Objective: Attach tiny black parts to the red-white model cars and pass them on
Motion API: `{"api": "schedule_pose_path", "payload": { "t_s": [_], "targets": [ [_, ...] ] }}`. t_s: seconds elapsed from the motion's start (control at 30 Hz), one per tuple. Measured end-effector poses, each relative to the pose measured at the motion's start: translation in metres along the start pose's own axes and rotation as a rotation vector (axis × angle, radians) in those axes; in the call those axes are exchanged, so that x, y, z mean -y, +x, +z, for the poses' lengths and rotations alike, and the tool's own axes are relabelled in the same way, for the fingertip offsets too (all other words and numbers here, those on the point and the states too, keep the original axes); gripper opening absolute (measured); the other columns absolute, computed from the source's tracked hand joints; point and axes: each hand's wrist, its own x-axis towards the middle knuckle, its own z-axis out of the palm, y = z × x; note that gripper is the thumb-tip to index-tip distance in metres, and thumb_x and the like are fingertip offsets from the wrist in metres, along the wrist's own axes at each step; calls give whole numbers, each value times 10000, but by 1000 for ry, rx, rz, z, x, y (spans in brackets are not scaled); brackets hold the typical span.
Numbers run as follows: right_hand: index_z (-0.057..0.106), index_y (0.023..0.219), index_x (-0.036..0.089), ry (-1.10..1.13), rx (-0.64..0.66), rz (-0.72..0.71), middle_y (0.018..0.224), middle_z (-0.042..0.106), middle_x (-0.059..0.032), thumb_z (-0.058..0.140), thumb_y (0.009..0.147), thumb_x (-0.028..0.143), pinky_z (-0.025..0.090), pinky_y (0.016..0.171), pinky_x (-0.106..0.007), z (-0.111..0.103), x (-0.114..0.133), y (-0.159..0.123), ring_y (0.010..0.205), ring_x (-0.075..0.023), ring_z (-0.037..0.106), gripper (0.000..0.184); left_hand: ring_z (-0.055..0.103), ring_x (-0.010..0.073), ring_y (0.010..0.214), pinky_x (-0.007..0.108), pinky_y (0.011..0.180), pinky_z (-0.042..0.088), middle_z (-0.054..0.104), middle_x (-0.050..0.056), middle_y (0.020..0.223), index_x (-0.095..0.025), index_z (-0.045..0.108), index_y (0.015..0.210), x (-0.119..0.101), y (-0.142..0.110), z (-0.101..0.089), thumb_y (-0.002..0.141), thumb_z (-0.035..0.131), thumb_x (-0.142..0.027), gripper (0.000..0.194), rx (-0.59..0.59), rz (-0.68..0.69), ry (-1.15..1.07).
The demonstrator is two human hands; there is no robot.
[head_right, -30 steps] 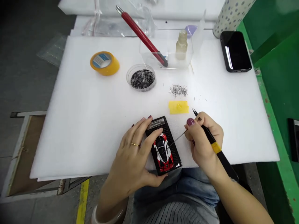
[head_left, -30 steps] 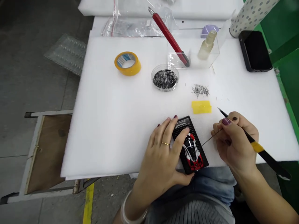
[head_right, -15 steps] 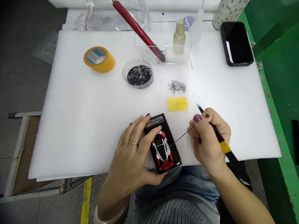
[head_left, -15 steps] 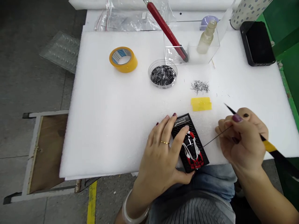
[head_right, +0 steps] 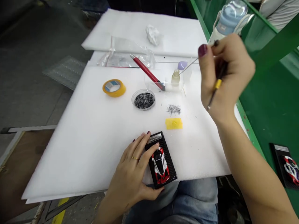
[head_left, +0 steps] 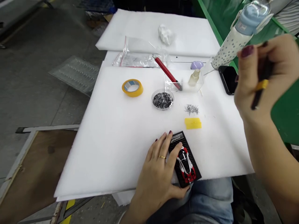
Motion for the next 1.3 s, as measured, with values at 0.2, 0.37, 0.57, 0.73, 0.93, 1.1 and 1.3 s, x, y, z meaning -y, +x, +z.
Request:
{"api": "schedule_pose_path", "payload": {
  "t_s": [0.2, 0.37, 0.57, 0.73, 0.93, 1.1, 1.3],
  "targets": [
    [386, 692, 288, -213, -41, -134, 647, 442, 19, 644, 964, 305, 341, 665, -338, 28, -22, 40, 606, -162, 416, 375, 471, 452, 1404, 558, 1095, 447, 494, 289, 1531, -107, 476, 1418, 0, 0, -1, 488, 883, -586, 1122, 16, -9, 12],
    [512, 758, 292, -237, 70, -54, 720, 561, -9, 714, 920, 499, 404, 648, -350, 7, -13, -2, 688, -201, 567, 331, 436, 449, 1446, 562, 1136, 411, 461, 292, 1568, -106, 470, 1434, 0, -1, -1, 550, 870, -628, 1102, 49, -15, 1],
    [534, 747, 233, 146, 746, -23, 565, 528, 77, 780, 886, 261, 322, 421, -233, -3, 16, -109, 444, -72, 419, 284, 441, 458, 1444, 574, 1126, 416, 460, 294, 1571, -109, 461, 1443, 0, 0, -2, 576, 850, -631, 1084, 64, -19, -2],
    [501, 713, 235, 226, 690, 34, 569, 503, 79, 824, 830, 265, 301, 407, -219, 0, 12, -132, 451, -77, 398, 346, 443, 462, 1447, 580, 1128, 419, 457, 299, 1575, -107, 453, 1443, 0, 0, -3, 600, 833, -618, 1057, 73, -24, -17],
    [647, 689, 252, 248, 209, 263, 517, 539, 19, 697, 943, 456, 306, 421, -302, -29, 1, -116, 441, -139, 439, 330, 447, 464, 1448, 579, 1129, 430, 453, 298, 1578, -107, 457, 1447, 0, -1, -2, 591, 843, -616, 1068, 66, -20, -16],
    [788, 915, 260, 434, 88, 342, 534, 602, -17, 563, 862, 820, 391, 449, -342, -40, -18, -93, 465, -183, 546, 606, 462, 473, 1432, 595, 1113, 456, 463, 297, 1564, -97, 466, 1450, 1, -1, -2, 564, 847, -549, 1064, 42, -18, -20],
    [826, 956, 259, 240, 140, 213, 875, 783, -39, 812, 865, 448, 564, 702, -304, -23, -35, -58, 783, -164, 719, 211, 440, 422, 1480, 554, 1174, 461, 428, 270, 1596, -88, 412, 1471, 4, -2, -12, 554, 814, -567, 1109, 64, -29, -236]
  ]
}}
